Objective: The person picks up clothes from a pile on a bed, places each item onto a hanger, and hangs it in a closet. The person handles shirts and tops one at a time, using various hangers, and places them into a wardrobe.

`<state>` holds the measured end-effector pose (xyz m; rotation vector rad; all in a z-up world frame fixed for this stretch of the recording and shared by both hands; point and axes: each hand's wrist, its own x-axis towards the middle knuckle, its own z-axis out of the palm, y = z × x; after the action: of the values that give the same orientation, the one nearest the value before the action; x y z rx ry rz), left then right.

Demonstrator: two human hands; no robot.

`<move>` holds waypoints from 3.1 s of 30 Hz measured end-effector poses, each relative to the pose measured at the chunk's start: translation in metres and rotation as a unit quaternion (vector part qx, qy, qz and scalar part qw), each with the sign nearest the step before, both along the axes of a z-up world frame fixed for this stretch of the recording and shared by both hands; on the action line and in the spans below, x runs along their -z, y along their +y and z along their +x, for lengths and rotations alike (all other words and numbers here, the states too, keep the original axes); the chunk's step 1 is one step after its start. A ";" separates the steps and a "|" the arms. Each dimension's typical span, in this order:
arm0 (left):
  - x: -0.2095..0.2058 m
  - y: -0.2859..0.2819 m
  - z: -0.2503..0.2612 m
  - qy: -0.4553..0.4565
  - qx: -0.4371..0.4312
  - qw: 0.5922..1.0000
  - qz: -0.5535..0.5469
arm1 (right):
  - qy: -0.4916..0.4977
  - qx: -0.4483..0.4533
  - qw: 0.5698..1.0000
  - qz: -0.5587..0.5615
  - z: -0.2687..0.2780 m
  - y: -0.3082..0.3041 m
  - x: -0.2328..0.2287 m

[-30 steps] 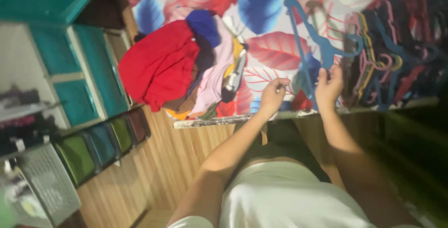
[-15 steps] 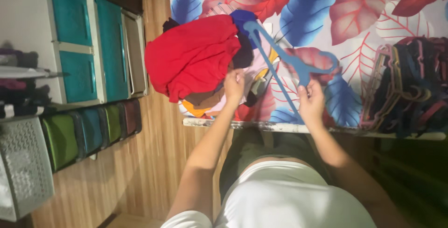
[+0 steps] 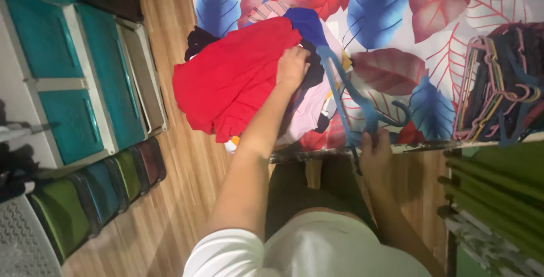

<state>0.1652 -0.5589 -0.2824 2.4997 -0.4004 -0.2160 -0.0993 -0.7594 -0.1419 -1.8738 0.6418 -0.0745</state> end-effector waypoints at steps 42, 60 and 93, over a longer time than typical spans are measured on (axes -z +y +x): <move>-0.467 0.073 -0.067 -0.129 0.104 0.955 -0.245 | -0.282 -0.118 0.921 0.242 0.035 -0.067 -0.102; -0.521 -0.022 -0.087 -0.091 0.083 0.749 -0.651 | -0.356 -0.127 0.880 0.288 0.101 0.001 -0.200; -0.425 0.045 -0.117 0.153 0.154 0.787 -0.577 | -0.174 -0.417 0.821 0.349 0.162 0.018 -0.150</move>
<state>0.0485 -0.5140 0.1428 1.1509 -0.5715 -0.3586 0.0624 -0.7414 0.0083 -1.2194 -0.4132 0.3441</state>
